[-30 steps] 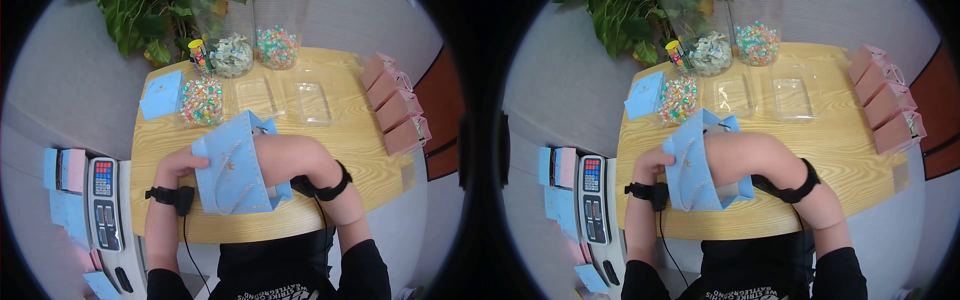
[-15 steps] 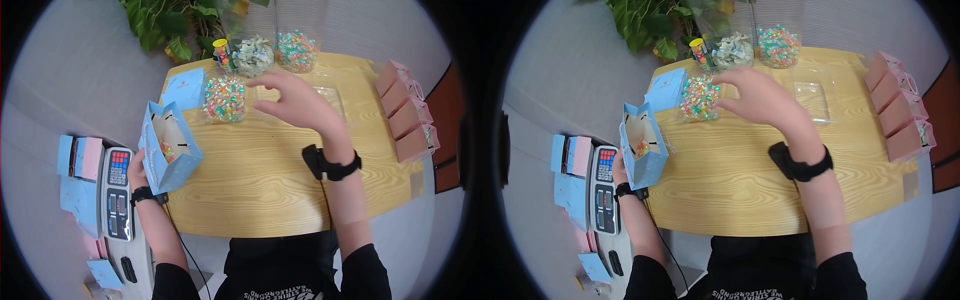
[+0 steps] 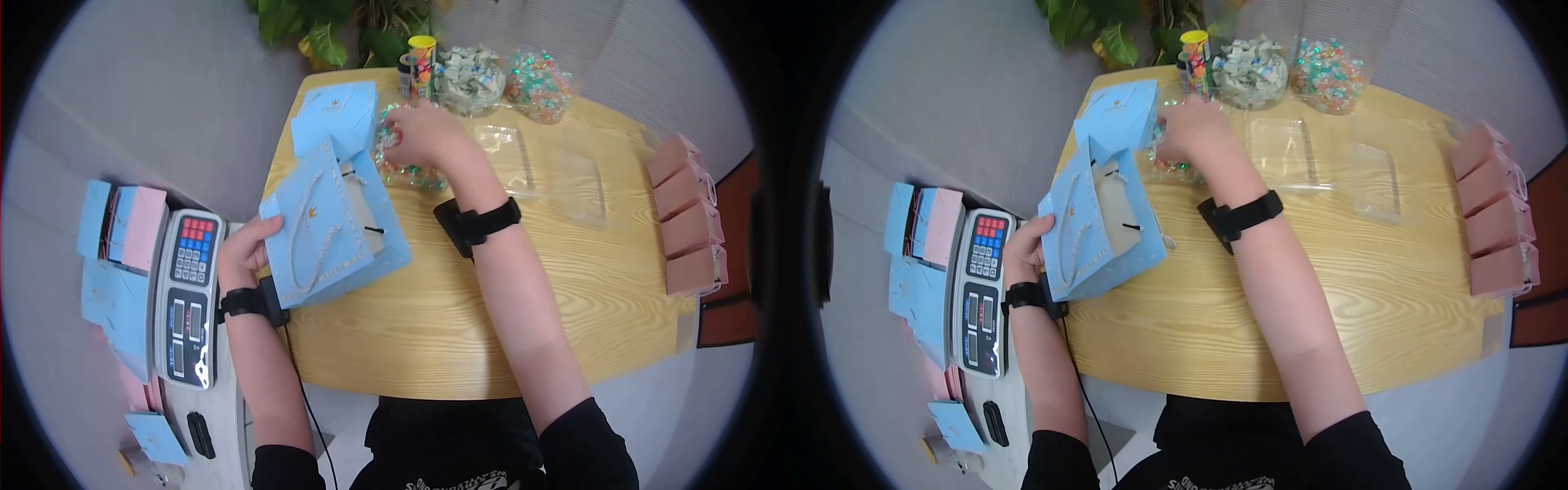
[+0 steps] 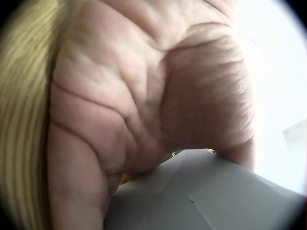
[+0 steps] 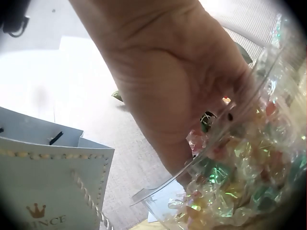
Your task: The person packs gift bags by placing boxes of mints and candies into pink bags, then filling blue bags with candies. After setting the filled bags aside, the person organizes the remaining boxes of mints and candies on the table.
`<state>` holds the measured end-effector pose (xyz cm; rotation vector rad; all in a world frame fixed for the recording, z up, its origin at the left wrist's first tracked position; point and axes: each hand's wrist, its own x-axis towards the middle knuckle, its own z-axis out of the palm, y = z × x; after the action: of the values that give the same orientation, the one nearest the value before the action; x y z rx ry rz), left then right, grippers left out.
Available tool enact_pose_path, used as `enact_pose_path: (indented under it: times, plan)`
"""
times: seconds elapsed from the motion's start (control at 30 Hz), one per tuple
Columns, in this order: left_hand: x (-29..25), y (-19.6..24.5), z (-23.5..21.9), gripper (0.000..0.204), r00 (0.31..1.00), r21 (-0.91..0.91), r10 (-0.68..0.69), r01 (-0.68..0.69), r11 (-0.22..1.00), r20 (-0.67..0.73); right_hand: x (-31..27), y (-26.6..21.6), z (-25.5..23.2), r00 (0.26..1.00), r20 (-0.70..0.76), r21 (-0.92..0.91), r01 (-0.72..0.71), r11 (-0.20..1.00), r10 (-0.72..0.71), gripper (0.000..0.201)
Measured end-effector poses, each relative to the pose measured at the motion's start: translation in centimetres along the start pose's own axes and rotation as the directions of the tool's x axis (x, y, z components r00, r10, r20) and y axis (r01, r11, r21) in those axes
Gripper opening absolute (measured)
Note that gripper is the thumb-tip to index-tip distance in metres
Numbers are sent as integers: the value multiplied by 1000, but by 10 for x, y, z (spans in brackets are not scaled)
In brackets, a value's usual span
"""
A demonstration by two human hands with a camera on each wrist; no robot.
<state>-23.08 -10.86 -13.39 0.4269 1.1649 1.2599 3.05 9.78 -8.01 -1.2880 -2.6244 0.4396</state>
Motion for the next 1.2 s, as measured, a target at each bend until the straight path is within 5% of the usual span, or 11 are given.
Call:
enact_pose_path:
  times: [0.53,0.63,0.93,1.0,1.2]
  plan:
    - [5,0,18,52,998,-66,9,-5,998,68,9,4,8,997,-42,-9,70,998,-70,38]
    - [6,-4,20,52,998,-85,35,-30,996,59,10,3,13,986,-143,-41,74,996,-79,38]
    - [8,-1,16,53,998,-50,8,-5,999,59,9,13,0,968,-211,138,165,977,-133,40]
    - [8,-1,18,54,998,-53,12,-9,999,63,4,9,-13,997,-68,356,63,932,-41,42]
    - [9,-2,17,54,999,-61,20,-18,998,36,3,15,-15,989,-146,418,43,907,21,42]
